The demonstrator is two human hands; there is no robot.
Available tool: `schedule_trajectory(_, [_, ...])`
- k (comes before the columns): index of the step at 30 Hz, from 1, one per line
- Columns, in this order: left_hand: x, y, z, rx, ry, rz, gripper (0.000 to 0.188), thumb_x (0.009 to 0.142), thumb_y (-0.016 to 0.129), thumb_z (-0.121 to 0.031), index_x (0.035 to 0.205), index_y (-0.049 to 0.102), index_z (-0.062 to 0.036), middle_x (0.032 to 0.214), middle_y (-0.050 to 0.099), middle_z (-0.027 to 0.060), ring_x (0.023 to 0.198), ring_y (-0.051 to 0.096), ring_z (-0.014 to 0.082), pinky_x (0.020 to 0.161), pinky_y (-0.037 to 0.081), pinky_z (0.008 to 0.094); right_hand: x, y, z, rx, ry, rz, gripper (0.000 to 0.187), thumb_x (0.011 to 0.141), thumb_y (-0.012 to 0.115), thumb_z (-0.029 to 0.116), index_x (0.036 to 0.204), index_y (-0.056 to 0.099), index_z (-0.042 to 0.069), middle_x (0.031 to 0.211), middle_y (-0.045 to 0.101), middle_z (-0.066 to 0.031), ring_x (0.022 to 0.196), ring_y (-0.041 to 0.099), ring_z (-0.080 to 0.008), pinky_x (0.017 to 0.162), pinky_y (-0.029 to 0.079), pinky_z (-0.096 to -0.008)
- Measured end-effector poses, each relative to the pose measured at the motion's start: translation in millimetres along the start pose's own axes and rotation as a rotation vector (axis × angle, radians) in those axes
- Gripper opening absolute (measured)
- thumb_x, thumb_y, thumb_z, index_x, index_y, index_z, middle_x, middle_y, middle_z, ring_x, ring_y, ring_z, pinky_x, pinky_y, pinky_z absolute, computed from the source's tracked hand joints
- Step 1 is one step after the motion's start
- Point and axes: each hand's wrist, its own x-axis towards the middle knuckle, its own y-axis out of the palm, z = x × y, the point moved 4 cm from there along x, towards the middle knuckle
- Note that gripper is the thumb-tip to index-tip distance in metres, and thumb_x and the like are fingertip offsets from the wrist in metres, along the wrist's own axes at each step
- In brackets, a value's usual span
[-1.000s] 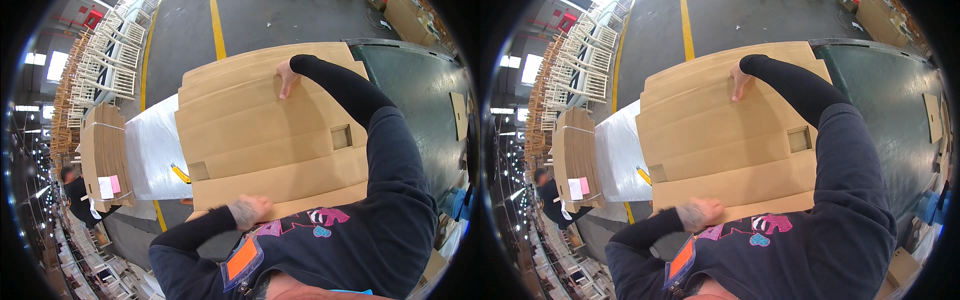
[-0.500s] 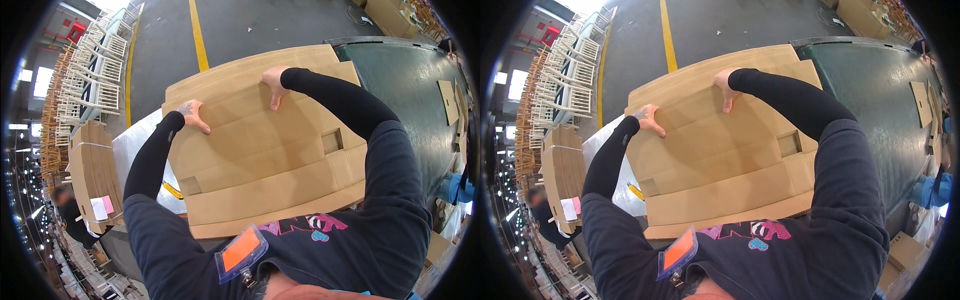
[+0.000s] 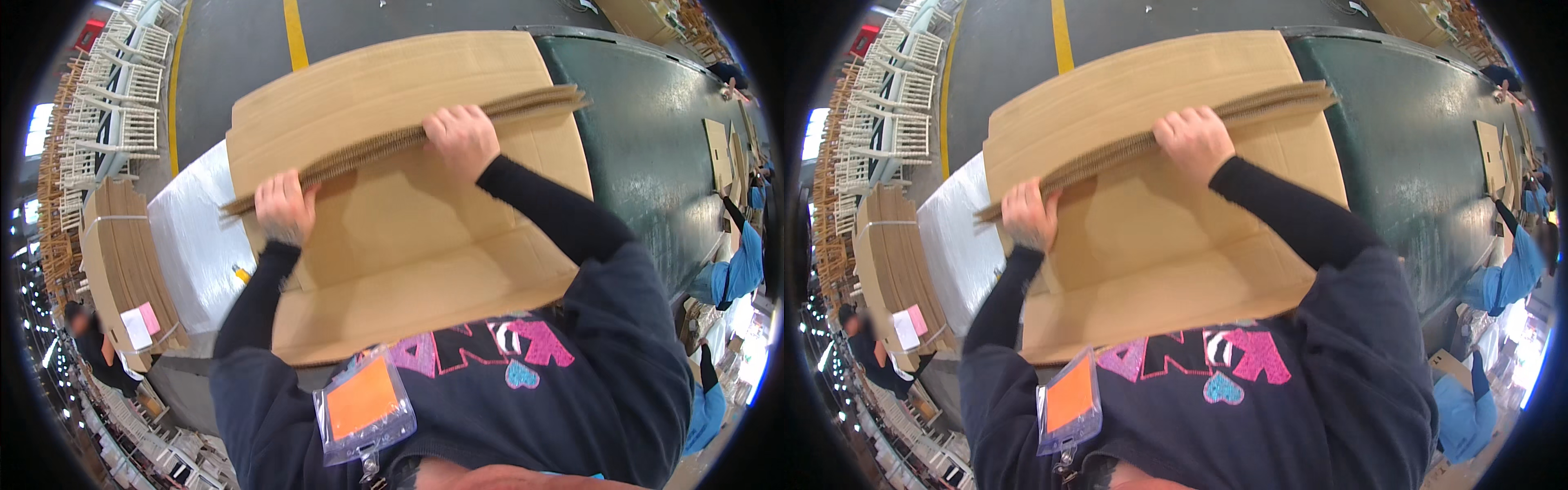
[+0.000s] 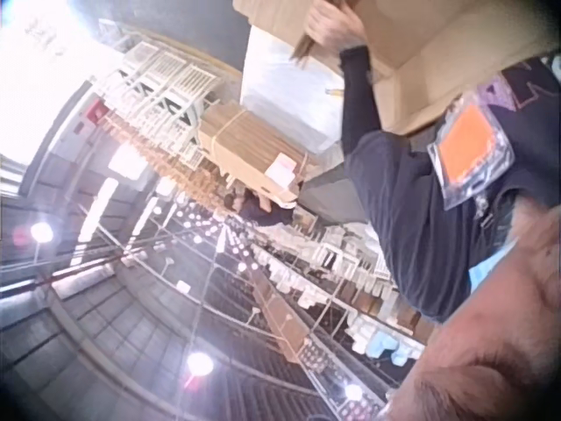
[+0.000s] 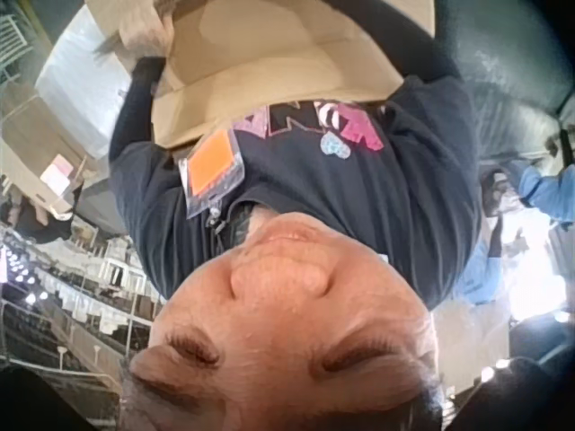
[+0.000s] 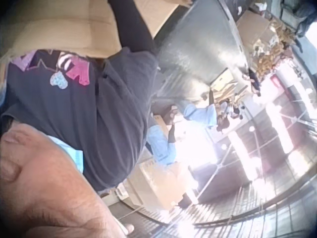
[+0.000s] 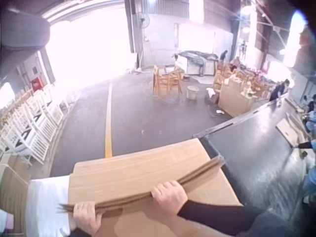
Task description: The person cuts plastic straps from a stack of flat cardboard pieces using a yellow utility knife, then removes the straps and separates the cardboard sheets one by one, placing them aside on the floor.
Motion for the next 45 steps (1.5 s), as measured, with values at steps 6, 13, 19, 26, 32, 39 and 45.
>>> schedule_trajectory(6, [97.1, 14.6, 4.7, -0.423, 0.121, 0.633, 0.070, 0.063, 0.084, -0.052, 0.112, 0.065, -0.0053, 0.106, 0.070, 0.0190, 0.105, 0.066, 0.0324, 0.086, 0.052, 0.0426, 28.6, -8.5, 2.5, -0.024, -0.031, 0.083, 0.041, 0.071, 0.080, 0.023, 0.105, 0.061, 0.011, 0.100, 0.062, -0.0079, 0.094, 0.063, -0.0262, 0.087, 0.048, -0.0388])
schedule_trajectory(13, [164.5, 31.6, -32.8, -0.301, 0.030, 0.652, 0.076, 0.065, 0.084, -0.044, 0.127, 0.064, -0.0059, 0.122, 0.067, 0.0170, 0.117, 0.061, 0.0325, 0.099, 0.048, 0.0417, -19.0, 14.8, 123.5, 0.560, -0.923, 0.152, 0.041, 0.090, 0.062, 0.027, 0.129, 0.056, 0.017, 0.133, 0.052, -0.0162, 0.131, 0.050, -0.0337, 0.110, 0.044, -0.0442])
schedule_trajectory(19, [192.7, 44.9, -30.4, -0.279, 0.079, 0.686, 0.081, 0.066, 0.087, -0.041, 0.134, 0.059, -0.0078, 0.128, 0.065, 0.0149, 0.121, 0.060, 0.0313, 0.100, 0.048, 0.0416, 3.4, 56.2, 132.4, 0.585, -0.873, 0.174, 0.036, 0.094, 0.060, 0.026, 0.128, 0.056, 0.014, 0.138, 0.049, -0.0150, 0.137, 0.044, -0.0340, 0.114, 0.039, -0.0451])
schedule_trajectory(26, [182.4, 50.2, -35.7, -0.286, 0.011, 0.671, 0.055, 0.064, 0.086, -0.034, 0.110, 0.069, -0.0100, 0.109, 0.071, 0.0142, 0.106, 0.068, 0.0307, 0.087, 0.054, 0.0428, 8.9, 64.9, 127.5, 0.674, -0.844, 0.272, 0.039, 0.095, 0.059, 0.027, 0.130, 0.055, 0.010, 0.140, 0.049, -0.0153, 0.140, 0.040, -0.0327, 0.116, 0.036, -0.0462])
schedule_trajectory(32, [139.3, -44.0, -59.5, -0.379, 0.069, 0.246, 0.013, 0.072, 0.068, -0.017, 0.082, 0.065, -0.0093, 0.087, 0.070, 0.0092, 0.082, 0.069, 0.0309, 0.069, 0.052, 0.0449, 0.5, 63.7, 128.5, 0.666, -0.907, 0.278, 0.043, 0.093, 0.060, 0.030, 0.130, 0.055, 0.008, 0.142, 0.049, -0.0149, 0.141, 0.041, -0.0312, 0.116, 0.036, -0.0445])
schedule_trajectory(39, [52.8, -104.3, -102.5, -0.211, 0.182, -0.064, 0.016, 0.073, 0.067, -0.019, 0.084, 0.058, -0.0110, 0.078, 0.061, 0.0077, 0.075, 0.065, 0.0253, 0.068, 0.049, 0.0371, -8.4, 97.0, 120.2, 0.542, -0.749, 0.408, 0.046, 0.088, 0.062, 0.029, 0.131, 0.056, 0.015, 0.135, 0.054, -0.0140, 0.124, 0.056, -0.0281, 0.106, 0.046, -0.0435])
schedule_trajectory(45, [108.3, -89.8, -77.8, -0.257, 0.200, 0.149, 0.026, 0.082, 0.070, -0.029, 0.088, 0.057, -0.0076, 0.082, 0.065, 0.0140, 0.081, 0.066, 0.0355, 0.069, 0.050, 0.0456, -12.5, -25.5, 127.7, 0.379, -0.530, -0.050, 0.056, 0.087, 0.068, 0.033, 0.139, 0.053, 0.020, 0.138, 0.054, -0.0107, 0.124, 0.056, -0.0309, 0.107, 0.044, -0.0458])
